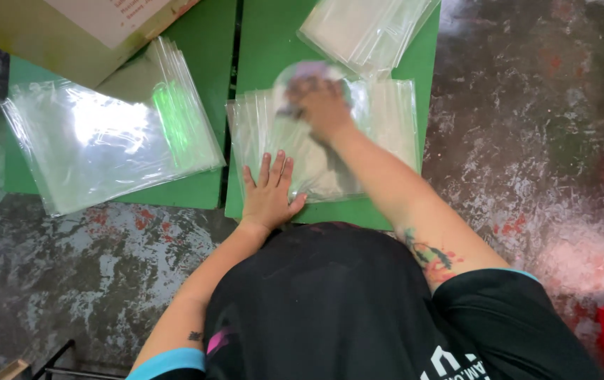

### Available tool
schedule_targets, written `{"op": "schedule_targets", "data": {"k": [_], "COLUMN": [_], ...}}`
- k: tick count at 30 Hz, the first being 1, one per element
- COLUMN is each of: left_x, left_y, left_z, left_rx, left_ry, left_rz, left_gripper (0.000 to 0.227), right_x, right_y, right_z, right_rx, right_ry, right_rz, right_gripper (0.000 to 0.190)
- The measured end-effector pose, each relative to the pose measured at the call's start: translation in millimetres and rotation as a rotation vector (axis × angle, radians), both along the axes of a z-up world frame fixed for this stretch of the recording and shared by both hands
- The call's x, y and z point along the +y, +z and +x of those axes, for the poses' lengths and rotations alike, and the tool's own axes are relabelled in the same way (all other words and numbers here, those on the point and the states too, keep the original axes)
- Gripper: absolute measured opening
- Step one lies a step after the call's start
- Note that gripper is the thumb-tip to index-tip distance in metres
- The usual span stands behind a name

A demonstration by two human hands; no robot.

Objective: The person cleans clear plastic sheets on a green table using a cloth. They wipe the surface of each sheet, then place it into a stack. The person repeats this process for multiple sheets throughout the video.

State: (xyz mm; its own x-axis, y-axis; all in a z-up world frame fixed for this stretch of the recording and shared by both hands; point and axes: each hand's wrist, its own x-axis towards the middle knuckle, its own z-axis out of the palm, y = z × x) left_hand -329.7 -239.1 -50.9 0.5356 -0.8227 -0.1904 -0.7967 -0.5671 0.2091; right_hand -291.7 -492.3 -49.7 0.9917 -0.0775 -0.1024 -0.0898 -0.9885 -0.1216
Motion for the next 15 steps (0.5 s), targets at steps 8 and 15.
{"op": "schedule_targets", "data": {"k": [8, 15], "left_x": [-1, 5], "left_y": [13, 3], "left_z": [6, -1], "left_rx": [0.134, 0.028], "left_ry": [-0.013, -0.01], "left_rz": [0.155, 0.047], "left_gripper": [0.093, 0.092], "right_x": [50, -31], "right_y": [37, 47], "right_z": [-73, -150], "right_rx": [0.107, 0.217], "right_ry": [0.116, -0.166], "right_rz": [-0.021, -0.049], "right_gripper": [0.056, 0.035]}}
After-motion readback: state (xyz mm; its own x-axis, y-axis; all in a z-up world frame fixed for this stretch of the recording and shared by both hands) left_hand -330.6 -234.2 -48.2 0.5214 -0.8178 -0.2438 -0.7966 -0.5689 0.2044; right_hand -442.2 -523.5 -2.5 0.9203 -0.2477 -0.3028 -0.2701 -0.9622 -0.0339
